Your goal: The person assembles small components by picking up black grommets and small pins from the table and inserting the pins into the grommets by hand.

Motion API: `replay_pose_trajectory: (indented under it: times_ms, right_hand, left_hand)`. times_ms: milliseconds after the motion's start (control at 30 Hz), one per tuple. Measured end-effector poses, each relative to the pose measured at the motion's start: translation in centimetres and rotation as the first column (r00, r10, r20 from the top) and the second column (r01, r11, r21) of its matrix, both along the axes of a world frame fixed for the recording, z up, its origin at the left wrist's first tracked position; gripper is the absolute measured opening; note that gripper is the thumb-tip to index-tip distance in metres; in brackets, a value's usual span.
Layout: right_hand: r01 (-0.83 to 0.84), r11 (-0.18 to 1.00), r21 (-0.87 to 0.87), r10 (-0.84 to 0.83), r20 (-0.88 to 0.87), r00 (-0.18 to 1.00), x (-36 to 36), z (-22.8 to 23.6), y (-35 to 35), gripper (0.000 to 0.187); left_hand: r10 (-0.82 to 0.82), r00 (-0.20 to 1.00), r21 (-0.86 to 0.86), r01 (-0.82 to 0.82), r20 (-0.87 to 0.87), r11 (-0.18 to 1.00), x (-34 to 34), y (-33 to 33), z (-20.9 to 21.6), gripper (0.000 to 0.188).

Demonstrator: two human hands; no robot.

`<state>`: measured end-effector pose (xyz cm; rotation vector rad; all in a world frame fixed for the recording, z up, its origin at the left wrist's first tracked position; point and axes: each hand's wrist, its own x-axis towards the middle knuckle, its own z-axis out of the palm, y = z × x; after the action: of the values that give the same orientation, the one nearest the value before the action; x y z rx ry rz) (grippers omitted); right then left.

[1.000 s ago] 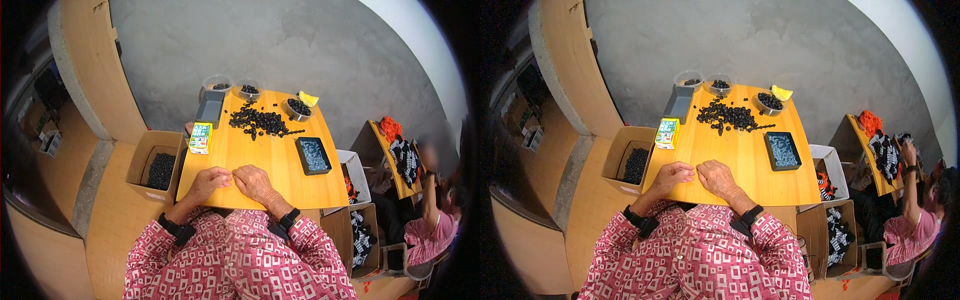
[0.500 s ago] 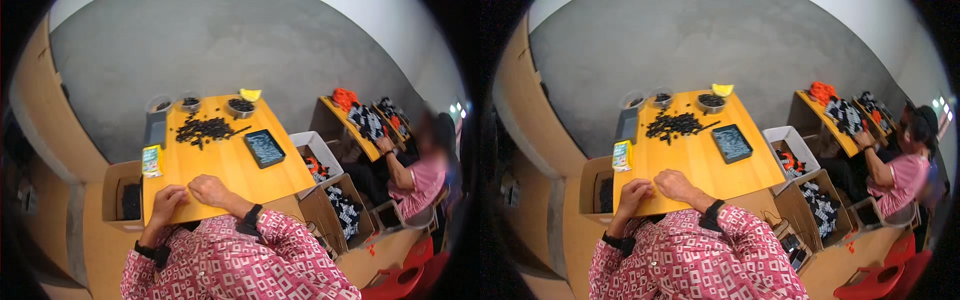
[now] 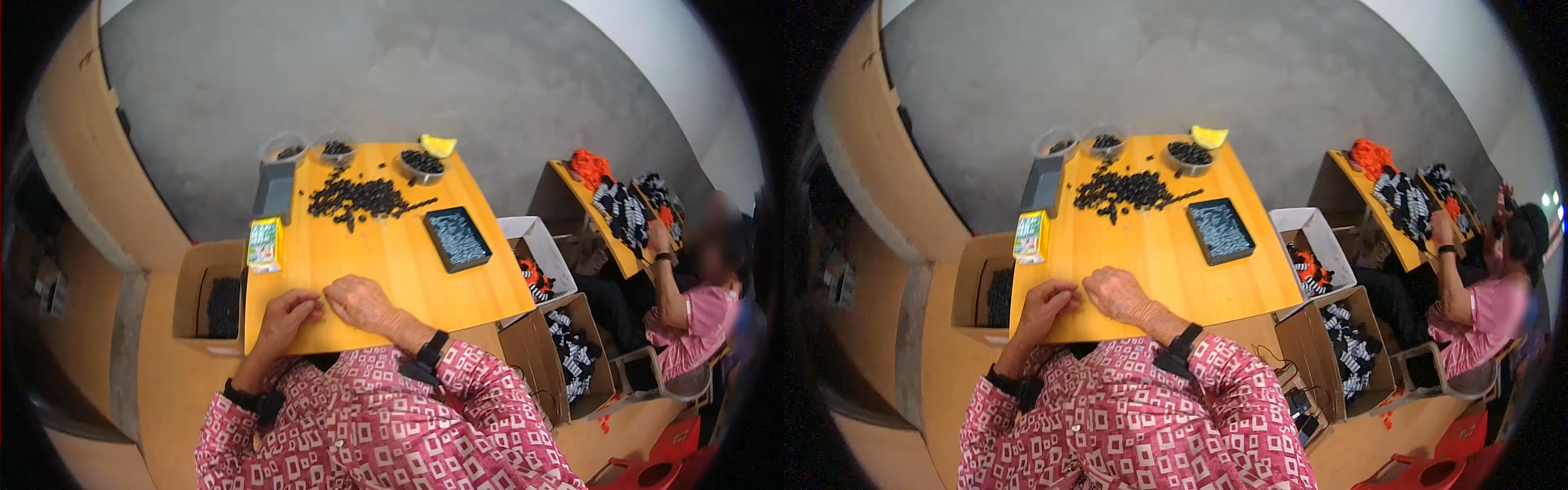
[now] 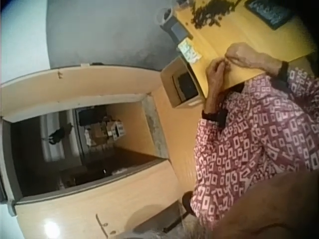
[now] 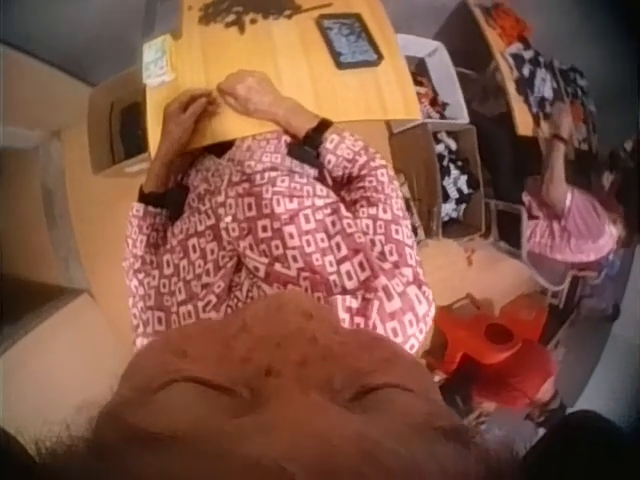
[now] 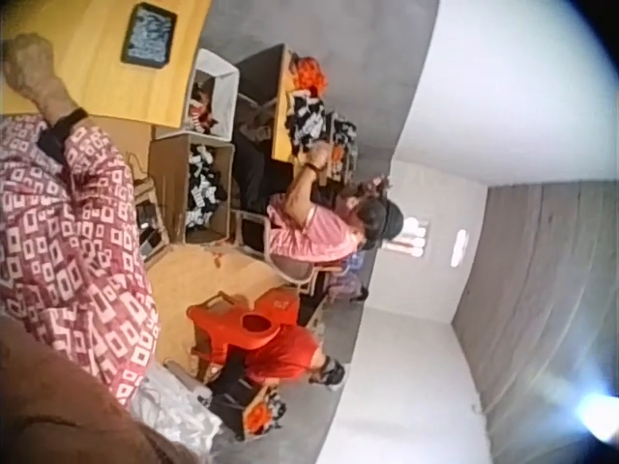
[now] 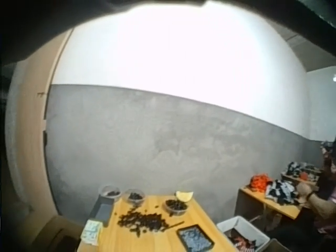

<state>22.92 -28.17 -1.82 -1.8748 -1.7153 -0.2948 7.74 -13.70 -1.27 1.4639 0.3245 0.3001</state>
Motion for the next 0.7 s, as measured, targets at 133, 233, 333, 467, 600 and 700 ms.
replay_pose_trajectory:
  times_ms: [133, 233, 333, 467, 600, 700]
  right_hand:
    - [-0.067, 0.997, -0.033, 0.067, -0.005, 0.998, 1.0, 0.7, 0.2, 0.010]
    - [-0.019, 0.985, -0.171, 0.034, 0.086, 0.996, 3.0, 2.4, 0.5, 0.011]
    - [0.127, 0.991, -0.043, -0.124, 0.058, 0.991, 5.9, 4.1, 0.8, 0.012]
    - [0.295, 0.954, -0.053, -0.293, 0.033, 0.955, 12.5, 4.9, 1.1, 0.014]
    - [0.348, 0.935, -0.071, -0.346, 0.034, 0.937, 14.3, 4.6, 2.3, 0.015]
    - [0.286, 0.949, -0.133, -0.269, 0.133, 0.954, 14.5, 3.5, 3.4, 0.016]
  left_hand:
    - [-0.027, 0.999, -0.022, 0.028, 0.035, 0.999, 0.3, 0.1, -0.4, 0.019]
    - [-0.049, 0.997, -0.023, 0.050, 0.064, 0.998, 0.2, 0.8, -1.2, 0.021]
    - [-0.024, 0.998, -0.052, 0.027, 0.059, 0.998, 0.0, 0.1, -0.6, 0.024]
    - [-0.058, 0.997, 0.073, 0.055, 0.045, 0.996, 0.1, 0.1, -0.2, 0.023]
    - [-0.066, 0.997, 0.099, 0.063, 0.031, 0.993, 0.0, 0.1, -0.4, 0.023]
    - [-0.055, 0.998, 0.095, 0.052, 0.033, 0.994, 0.0, 0.3, -0.6, 0.024]
